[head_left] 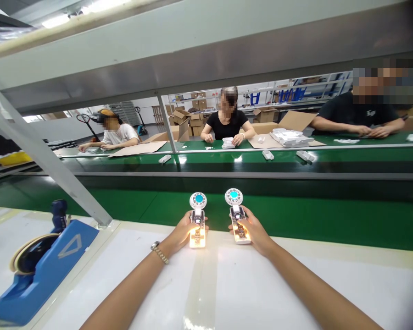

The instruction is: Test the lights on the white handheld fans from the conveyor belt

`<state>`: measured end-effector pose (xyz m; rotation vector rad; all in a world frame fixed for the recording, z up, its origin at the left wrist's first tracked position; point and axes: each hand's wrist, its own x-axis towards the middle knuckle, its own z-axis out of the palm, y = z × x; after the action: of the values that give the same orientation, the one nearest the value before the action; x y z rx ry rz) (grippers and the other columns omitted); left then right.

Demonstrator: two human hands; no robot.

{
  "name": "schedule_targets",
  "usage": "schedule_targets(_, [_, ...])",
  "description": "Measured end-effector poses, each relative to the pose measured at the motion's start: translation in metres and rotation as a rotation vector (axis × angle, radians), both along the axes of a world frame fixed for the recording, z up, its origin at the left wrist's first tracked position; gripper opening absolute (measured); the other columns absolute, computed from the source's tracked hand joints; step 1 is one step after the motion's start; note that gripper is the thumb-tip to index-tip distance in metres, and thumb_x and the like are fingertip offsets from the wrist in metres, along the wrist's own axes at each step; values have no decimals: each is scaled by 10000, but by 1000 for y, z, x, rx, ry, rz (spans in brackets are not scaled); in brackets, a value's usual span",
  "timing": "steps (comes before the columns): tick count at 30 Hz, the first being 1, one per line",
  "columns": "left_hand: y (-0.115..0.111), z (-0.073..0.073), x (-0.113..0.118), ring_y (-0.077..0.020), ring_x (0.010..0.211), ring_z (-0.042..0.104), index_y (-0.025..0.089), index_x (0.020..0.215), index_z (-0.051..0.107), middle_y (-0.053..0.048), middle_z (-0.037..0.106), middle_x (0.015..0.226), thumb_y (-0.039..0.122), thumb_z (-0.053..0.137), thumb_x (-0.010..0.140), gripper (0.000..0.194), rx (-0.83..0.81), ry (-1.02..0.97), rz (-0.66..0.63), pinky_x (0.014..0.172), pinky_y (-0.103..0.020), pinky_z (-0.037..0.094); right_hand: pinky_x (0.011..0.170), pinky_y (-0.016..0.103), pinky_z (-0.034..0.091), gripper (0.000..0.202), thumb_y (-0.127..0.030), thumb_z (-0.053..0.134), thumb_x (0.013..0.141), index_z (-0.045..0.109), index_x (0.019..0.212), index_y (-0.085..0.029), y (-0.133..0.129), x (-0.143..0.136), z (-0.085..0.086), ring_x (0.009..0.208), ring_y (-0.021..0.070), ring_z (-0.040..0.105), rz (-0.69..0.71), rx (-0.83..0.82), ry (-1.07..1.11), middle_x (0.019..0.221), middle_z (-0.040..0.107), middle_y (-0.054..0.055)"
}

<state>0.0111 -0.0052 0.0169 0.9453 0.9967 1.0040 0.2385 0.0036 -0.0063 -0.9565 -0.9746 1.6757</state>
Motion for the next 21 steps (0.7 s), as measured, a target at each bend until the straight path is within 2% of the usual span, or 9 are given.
schedule_targets(13, [0,3,0,-221,806,633,180,981,444,-113,575,1070,142,656,667,381,-29,-7,-2,693,-358,490,580,315,482,573,-272,537,732,285,1247,-259,2,0,-1,662,196,640,14,-15,-14,729,634,7])
schedule_targets(21, [3,-5,-6,-215,843,632,179,1010,446,-95,582,1088,106,618,681,378,34,-21,-41,744,-362,494,586,320,479,597,-309,572,705,294,1233,-268,-1,-1,5,693,202,632,12,16,-30,797,607,11])
